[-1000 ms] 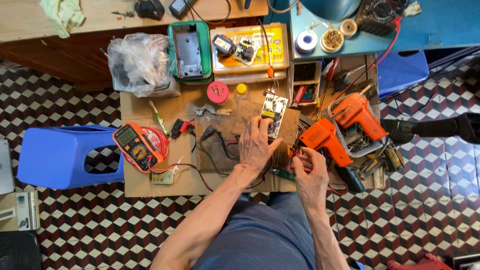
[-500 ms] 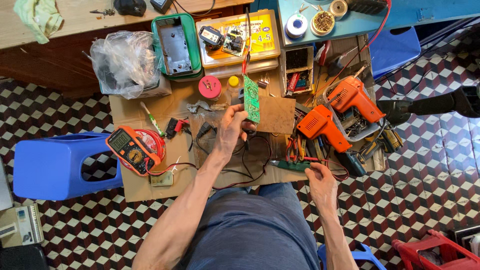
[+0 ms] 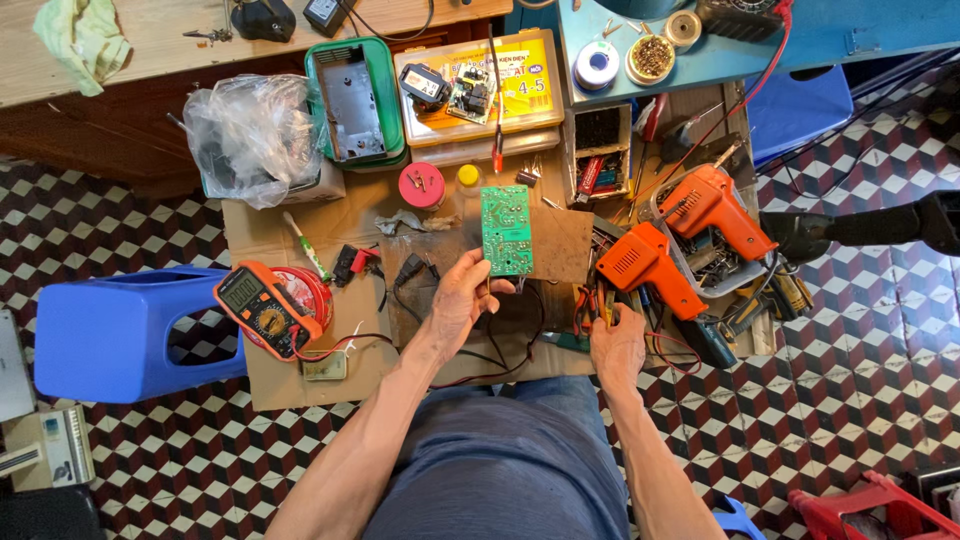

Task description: The person works on a green circuit board at a cluttered electronics workbench. They use pliers to trim component leads, inspect a small cylindrical component under a desk lamp, and apply heat with an orange heat gun to the board. A multimeter and various tools are visible on the table.

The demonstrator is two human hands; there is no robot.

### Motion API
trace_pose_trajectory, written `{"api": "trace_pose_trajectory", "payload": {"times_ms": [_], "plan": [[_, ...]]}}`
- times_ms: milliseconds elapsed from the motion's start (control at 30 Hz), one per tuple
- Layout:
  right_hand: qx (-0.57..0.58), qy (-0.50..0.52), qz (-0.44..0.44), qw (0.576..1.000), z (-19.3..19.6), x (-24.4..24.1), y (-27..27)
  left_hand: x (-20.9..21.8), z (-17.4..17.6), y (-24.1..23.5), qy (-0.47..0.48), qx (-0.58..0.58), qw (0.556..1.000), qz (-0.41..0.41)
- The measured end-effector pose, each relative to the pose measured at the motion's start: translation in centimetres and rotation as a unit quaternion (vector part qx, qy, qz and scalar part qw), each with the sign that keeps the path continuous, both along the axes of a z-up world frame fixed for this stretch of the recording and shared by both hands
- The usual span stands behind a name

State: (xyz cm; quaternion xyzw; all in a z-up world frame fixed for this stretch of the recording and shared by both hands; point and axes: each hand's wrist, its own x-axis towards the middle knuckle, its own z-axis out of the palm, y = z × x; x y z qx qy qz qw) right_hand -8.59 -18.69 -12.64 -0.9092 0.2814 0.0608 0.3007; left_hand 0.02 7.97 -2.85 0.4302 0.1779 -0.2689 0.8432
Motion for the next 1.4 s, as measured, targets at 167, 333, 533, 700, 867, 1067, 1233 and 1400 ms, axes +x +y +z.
{"api": "trace_pose_trajectory", "payload": {"times_ms": [167, 333, 533, 700, 867, 1067, 1233, 1400], "plan": [[-0.046, 0.031, 0.069, 0.996, -2.8, 1.8, -1.8, 0.2, 0.6, -1.0, 0.003, 0.022, 1.0, -0.005], [-0.047, 0.048, 0.117, 0.991, -3.2, 2.6, -2.3, -0.1, 0.6, -0.4, 0.011, 0.039, 0.999, -0.013], [-0.049, 0.103, 0.152, 0.982, -0.9, 3.2, -2.9, 0.0, -0.1, -0.7, 0.005, 0.078, 0.997, -0.009], [-0.034, 0.137, 0.161, 0.977, 2.4, 3.1, -3.6, 0.1, -0.9, -1.0, -0.009, 0.086, 0.996, 0.013], [0.089, 0.079, 0.084, 0.989, 8.3, 2.5, -2.3, 0.4, -1.0, -0.9, 0.001, 0.083, 0.997, 0.01], [0.259, -0.087, 0.031, 0.962, 18.1, 0.2, -0.9, 0.5, -1.2, -0.8, -0.007, 0.089, 0.996, -0.001], [0.324, 0.003, 0.017, 0.946, 20.9, 1.1, 2.0, 0.6, -1.2, -1.1, 0.0, 0.067, 0.998, 0.005], [0.535, 0.034, -0.012, 0.844, 18.3, 3.4, 6.0, 0.7, -1.4, -1.9, 0.012, 0.015, 1.0, 0.025]]}}
